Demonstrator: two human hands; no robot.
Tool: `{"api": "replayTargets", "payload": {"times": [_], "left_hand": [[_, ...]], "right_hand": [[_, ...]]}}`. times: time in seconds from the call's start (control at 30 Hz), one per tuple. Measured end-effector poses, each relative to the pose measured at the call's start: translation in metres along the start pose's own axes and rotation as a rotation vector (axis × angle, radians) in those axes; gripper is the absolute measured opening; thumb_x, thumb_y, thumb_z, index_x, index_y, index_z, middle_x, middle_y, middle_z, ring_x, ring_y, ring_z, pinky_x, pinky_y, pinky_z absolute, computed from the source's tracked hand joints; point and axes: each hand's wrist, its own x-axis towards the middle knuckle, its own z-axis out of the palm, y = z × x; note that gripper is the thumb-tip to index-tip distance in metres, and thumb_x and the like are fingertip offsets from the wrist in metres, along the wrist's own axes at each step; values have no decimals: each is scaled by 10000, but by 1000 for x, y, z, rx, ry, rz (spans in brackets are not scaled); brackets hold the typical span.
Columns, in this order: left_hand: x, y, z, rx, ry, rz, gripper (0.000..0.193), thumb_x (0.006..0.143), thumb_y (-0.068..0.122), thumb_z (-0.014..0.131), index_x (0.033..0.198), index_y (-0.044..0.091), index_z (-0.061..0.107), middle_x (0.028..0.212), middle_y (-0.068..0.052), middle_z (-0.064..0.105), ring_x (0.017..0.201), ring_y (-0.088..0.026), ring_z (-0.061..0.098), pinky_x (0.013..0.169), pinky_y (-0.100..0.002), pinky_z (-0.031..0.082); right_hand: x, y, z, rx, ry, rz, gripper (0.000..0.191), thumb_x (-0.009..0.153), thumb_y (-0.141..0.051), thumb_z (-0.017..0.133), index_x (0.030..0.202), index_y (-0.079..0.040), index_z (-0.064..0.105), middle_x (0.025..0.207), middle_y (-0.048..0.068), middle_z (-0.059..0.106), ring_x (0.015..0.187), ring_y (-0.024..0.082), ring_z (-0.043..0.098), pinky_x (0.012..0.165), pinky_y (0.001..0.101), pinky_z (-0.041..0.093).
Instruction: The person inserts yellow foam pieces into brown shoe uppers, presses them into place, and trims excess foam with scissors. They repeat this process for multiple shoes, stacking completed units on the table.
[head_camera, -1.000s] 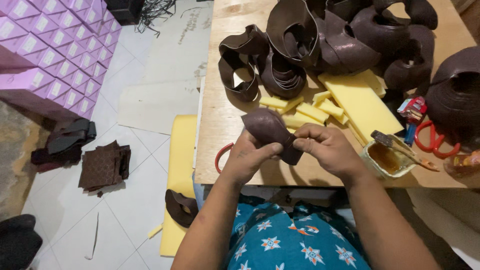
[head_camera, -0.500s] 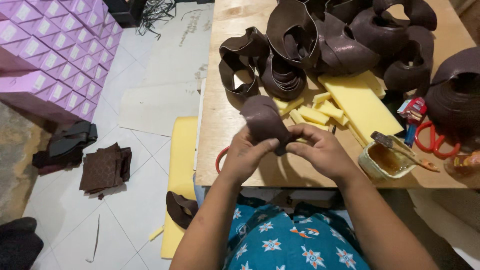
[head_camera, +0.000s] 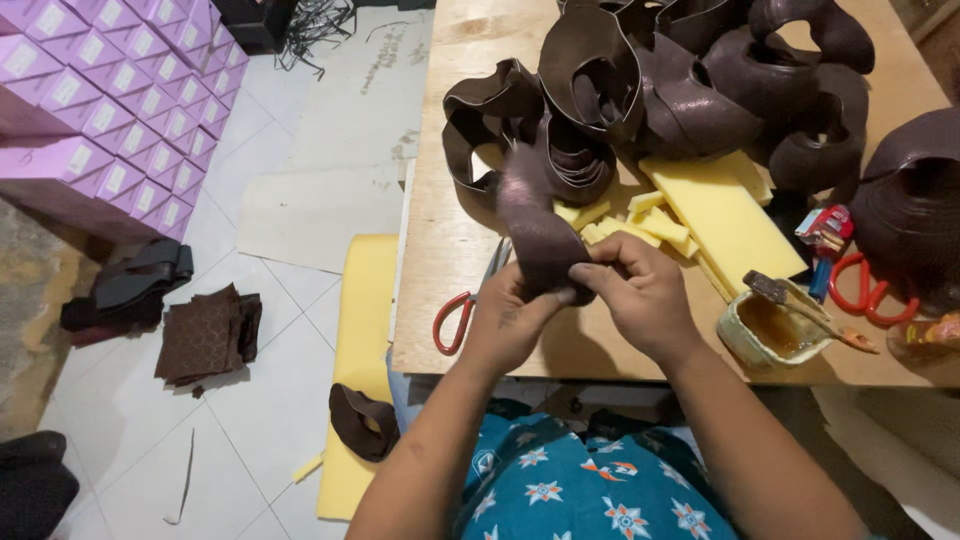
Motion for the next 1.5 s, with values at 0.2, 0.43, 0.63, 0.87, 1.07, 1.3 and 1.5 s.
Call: {"api": "replayTargets", "payload": {"times": [0.2, 0.43, 0.63, 0.87, 1.07, 1.3, 1.5], "left_hand": [[7, 0, -1, -177, 61, -45, 240, 946, 51, 669, 1180, -3, 669, 1084, -74, 746, 1002, -167, 726, 928, -335, 605], [3, 4, -4, -465, 176, -109, 289, 963, 105, 670, 1240, 37, 626, 1144, -72, 725, 1008, -166, 700, 897, -355, 561], [-1, 3, -5, -322, 139, -76, 307, 967, 104, 698, 1256, 16, 639, 1173, -86, 715, 1078, -168, 678, 1000, -359, 529], [2, -2, 1, -660, 202, -144, 292, 998, 198, 670, 1248, 52, 634, 1143, -71, 728, 1049, -182, 703, 975, -369, 543], [3, 1, -2, -711, 241, -131, 308, 1016, 269, 662, 1254, 79, 618, 1148, -71, 714, 1045, -211, 695, 920, -401, 567], [4, -10, -5, -813, 432, -502, 327, 987, 378, 593, 1199, 134, 639, 1042, -12, 729, 847, -132, 675, 625, -263, 477], [-7, -9, -1, -806, 265, -540, 329, 1015, 343, 585, 1245, 110, 619, 1061, -23, 696, 844, -117, 658, 621, -267, 451]], "right_hand": [[16, -2, 1, 126, 63, 8, 165, 1004, -68, 683, 1120, 45, 713, 1012, 55, 732, 909, 91, 659, 851, 244, 538], [10, -26, -8, 146, -201, 204, 254, 934, -130, 661, 1157, -20, 708, 1014, 17, 737, 909, 83, 678, 830, 256, 550], [2, -14, -4, 24, -207, 114, 167, 923, -118, 736, 1031, 9, 731, 919, 13, 702, 826, 86, 631, 750, 252, 526], [1, -1, -6, 53, -176, 84, 245, 1010, -215, 609, 1054, -8, 732, 939, -1, 718, 860, 69, 625, 797, 238, 520], [-1, -10, -11, 149, -287, 253, 276, 938, -209, 682, 1115, 0, 718, 938, 35, 729, 853, 124, 657, 792, 284, 541], [-1, -14, -10, 102, -256, 190, 334, 828, -64, 783, 1147, -8, 700, 1009, 34, 720, 902, 122, 652, 815, 285, 536], [1, -15, -22, 108, -378, 35, 265, 820, 6, 782, 1071, 47, 706, 1205, 89, 664, 1036, 151, 647, 846, 306, 552]]}}
